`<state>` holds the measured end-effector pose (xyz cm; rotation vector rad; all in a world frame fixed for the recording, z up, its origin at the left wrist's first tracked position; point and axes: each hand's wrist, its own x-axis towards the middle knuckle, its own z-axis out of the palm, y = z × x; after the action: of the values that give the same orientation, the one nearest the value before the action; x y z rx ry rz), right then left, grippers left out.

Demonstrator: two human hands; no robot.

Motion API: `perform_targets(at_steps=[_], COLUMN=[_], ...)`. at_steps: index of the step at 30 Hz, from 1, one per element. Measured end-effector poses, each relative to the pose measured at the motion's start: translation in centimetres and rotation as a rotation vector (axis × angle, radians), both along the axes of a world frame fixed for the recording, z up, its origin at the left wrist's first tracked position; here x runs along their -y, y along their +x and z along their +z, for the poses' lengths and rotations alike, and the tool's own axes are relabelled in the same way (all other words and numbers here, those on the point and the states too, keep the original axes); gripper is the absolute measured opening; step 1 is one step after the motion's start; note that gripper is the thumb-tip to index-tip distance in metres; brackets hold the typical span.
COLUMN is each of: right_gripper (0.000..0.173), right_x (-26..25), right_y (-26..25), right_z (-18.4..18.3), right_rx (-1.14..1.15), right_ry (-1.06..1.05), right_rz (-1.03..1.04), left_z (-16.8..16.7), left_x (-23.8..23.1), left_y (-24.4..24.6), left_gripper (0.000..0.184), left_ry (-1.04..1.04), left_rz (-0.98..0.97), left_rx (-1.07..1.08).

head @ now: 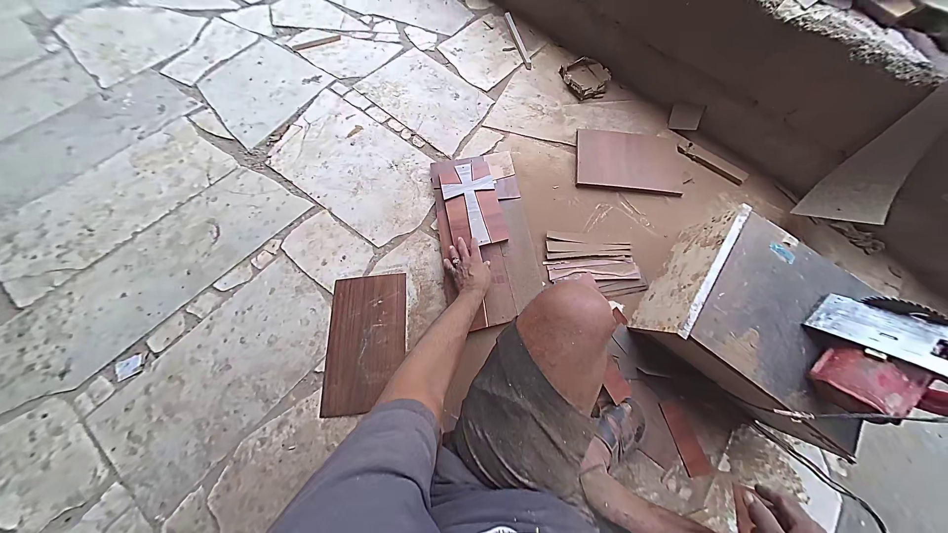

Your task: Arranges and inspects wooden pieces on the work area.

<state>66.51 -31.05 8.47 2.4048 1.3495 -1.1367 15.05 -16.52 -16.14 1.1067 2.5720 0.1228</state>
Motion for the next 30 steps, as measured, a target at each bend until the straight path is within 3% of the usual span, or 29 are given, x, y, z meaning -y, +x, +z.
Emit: perform_targets(at_steps=[4, 8, 12, 14, 17, 22, 25, 30], right_gripper=[0.047, 0.044, 0.042, 0.039, 0.041, 0.052, 0.048, 0.049], right_x=[-0.5, -4.9, -9.9, -12.3, -15.8, -19.7, -20.4, -20.5], right_y=[4.9, 2.8, -0.2, -1.4, -2.9, -2.1, -2.0, -2.6], right_z=[-4.7, -4.5, -4.7, -5.6, -7.5, -11.7, -13.4, -14.3], right_rx=[0.031, 0.089, 0.087, 0.065, 0.099, 0.167, 0.235, 0.366], right_ry=[0.010, 0.056, 0.356, 0.563, 0.741, 0.919, 1.040, 1.189], right_rz=[0.235, 0.414, 0.406, 0.350, 0.275, 0.179, 0.070, 0.108], left_z=[-0.4, -3.8, 3.2, 4.8, 8.3, 2.5, 2.3, 1.7], left_x=[6.2, 8.4, 7.1, 4.9, 2.1, -7.1, -14.1, -26.0], left_y=[4.4, 5.8, 6.8, 6.2, 6.6, 6.0, 7.1, 9.7], left_gripper=[0.062, 0.038, 0.038, 0.037, 0.033, 0.036, 0.034, 0.029], left_ry=[0.178, 0.352, 0.321, 0.257, 0.179, 0.215, 0.181, 0.142], left_rz=[-0.290, -0.478, -0.351, -0.293, -0.426, -0.373, -0.256, -0.122], left_rx=[0.049, 0.052, 0.375, 0.508, 0.379, 0.235, 0.355, 0.495])
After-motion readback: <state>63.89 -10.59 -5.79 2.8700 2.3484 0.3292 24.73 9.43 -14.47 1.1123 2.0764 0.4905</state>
